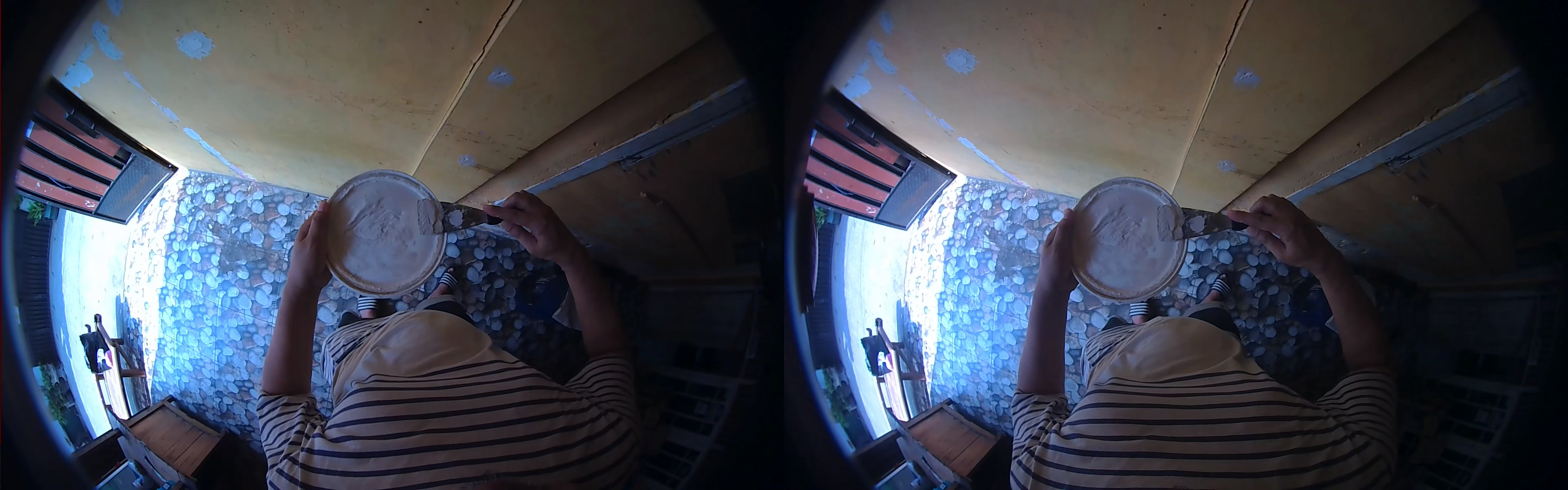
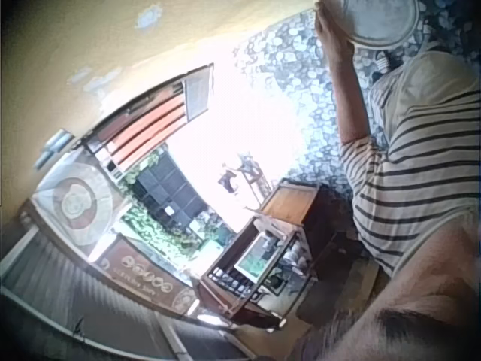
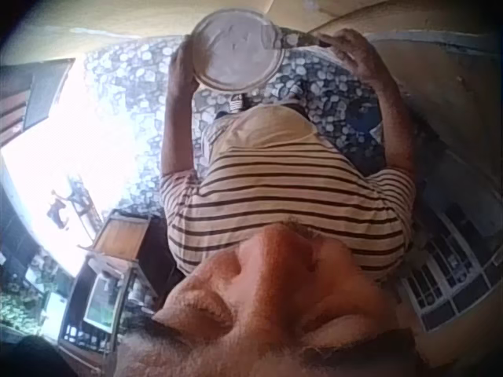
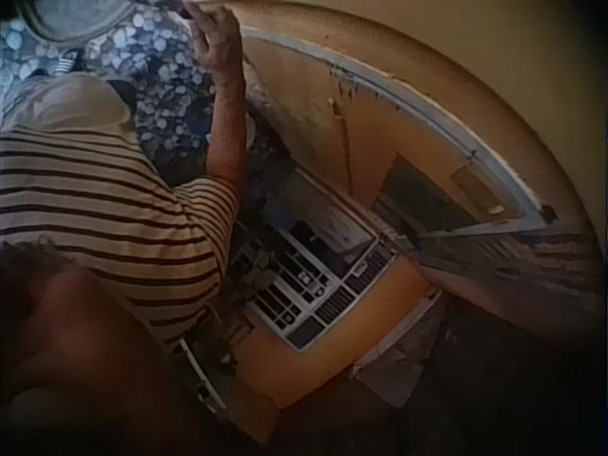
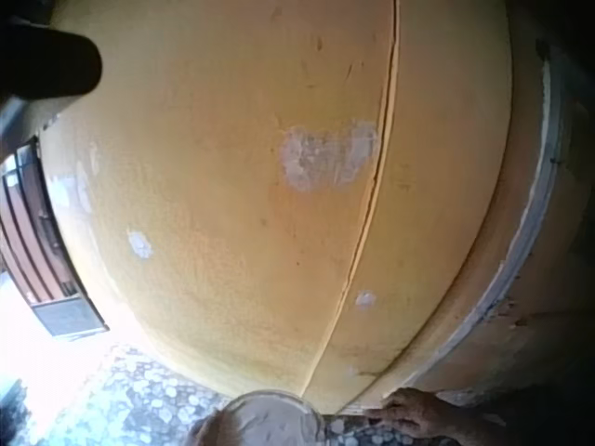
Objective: The person patches wall surfaces by scooping putty from a container with a putty knife and spreading it over cracks on the walls.
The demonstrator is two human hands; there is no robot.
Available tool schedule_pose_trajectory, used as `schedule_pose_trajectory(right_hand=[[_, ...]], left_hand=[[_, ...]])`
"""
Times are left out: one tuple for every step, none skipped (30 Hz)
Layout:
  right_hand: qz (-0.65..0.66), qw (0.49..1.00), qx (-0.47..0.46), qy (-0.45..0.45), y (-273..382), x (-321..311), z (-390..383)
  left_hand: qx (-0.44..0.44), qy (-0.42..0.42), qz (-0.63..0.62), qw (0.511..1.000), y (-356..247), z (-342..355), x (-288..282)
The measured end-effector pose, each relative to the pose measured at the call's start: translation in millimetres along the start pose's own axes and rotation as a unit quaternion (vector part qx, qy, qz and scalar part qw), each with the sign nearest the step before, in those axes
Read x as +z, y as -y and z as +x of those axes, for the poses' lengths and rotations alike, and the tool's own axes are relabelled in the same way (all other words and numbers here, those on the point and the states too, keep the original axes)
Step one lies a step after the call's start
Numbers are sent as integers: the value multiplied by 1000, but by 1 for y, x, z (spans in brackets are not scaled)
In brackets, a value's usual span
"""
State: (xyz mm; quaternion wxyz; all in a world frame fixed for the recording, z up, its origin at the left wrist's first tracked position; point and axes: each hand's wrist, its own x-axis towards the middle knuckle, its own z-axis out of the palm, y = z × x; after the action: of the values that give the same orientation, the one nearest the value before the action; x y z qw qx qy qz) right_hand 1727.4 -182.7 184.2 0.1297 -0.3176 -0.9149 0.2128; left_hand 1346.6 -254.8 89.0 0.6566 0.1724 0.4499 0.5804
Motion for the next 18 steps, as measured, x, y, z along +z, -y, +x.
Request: schedule_pose_trajectory(right_hand=[[0, 1000, 1, 0, 0, 2, -2], [5, 1000, 8, -2, 0, 4, -4], [9, 1000, 15, -3, 1, 5, -5], [9, 1000, 16, -3, 3, 5, -6], [2, 1000, 24, -8, 5, 6, -7], [-6, 999, 31, -14, 8, 8, -8], [-6, 999, 32, -14, 10, 10, -9], [-9, 999, 34, -30, 12, 13, -10], [-13, 998, 37, -47, 13, 16, -11], [-14, 998, 38, -47, 15, 19, -12], [-13, 997, 44, -61, 16, 23, -13], [-12, 996, 50, -74, 17, 26, -14], [-12, 996, 49, -74, 17, 30, -16], [-1, 995, 52, -83, 17, 34, -17], [11, 994, 56, -92, 17, 37, -19], [11, 994, 55, -92, 20, 39, -19], [-1, 993, 58, -107, 22, 42, -19], [-13, 991, 59, -122, 24, 43, -19]], left_hand=[[4, 2, 0, 1000, 0, -1, 1], [8, 3, 0, 1000, 1, -2, 3], [8, 3, 0, 1000, 1, -3, 5], [9, 3, 3, 1000, 1, -4, 6], [10, 3, 7, 1000, 1, -4, 7], [10, 3, 7, 1000, 3, -4, 5], [18, 0, 9, 1000, 7, -3, 2], [26, -4, 12, 1000, 9, -3, 1], [25, -3, 11, 1000, 8, -4, 4], [27, -8, 4, 1000, 7, -6, 9], [29, -13, -3, 999, 7, -7, 12], [29, -13, -3, 999, 10, -6, 9], [30, -3, -17, 999, 15, -4, 3], [31, 7, -31, 999, 17, -2, 0], [31, 8, -31, 999, 17, -4, 3], [34, -7, -24, 999, 15, -6, 10], [37, -21, -17, 999, 14, -8, 13], [38, -21, -17, 999, 15, -8, 12]])
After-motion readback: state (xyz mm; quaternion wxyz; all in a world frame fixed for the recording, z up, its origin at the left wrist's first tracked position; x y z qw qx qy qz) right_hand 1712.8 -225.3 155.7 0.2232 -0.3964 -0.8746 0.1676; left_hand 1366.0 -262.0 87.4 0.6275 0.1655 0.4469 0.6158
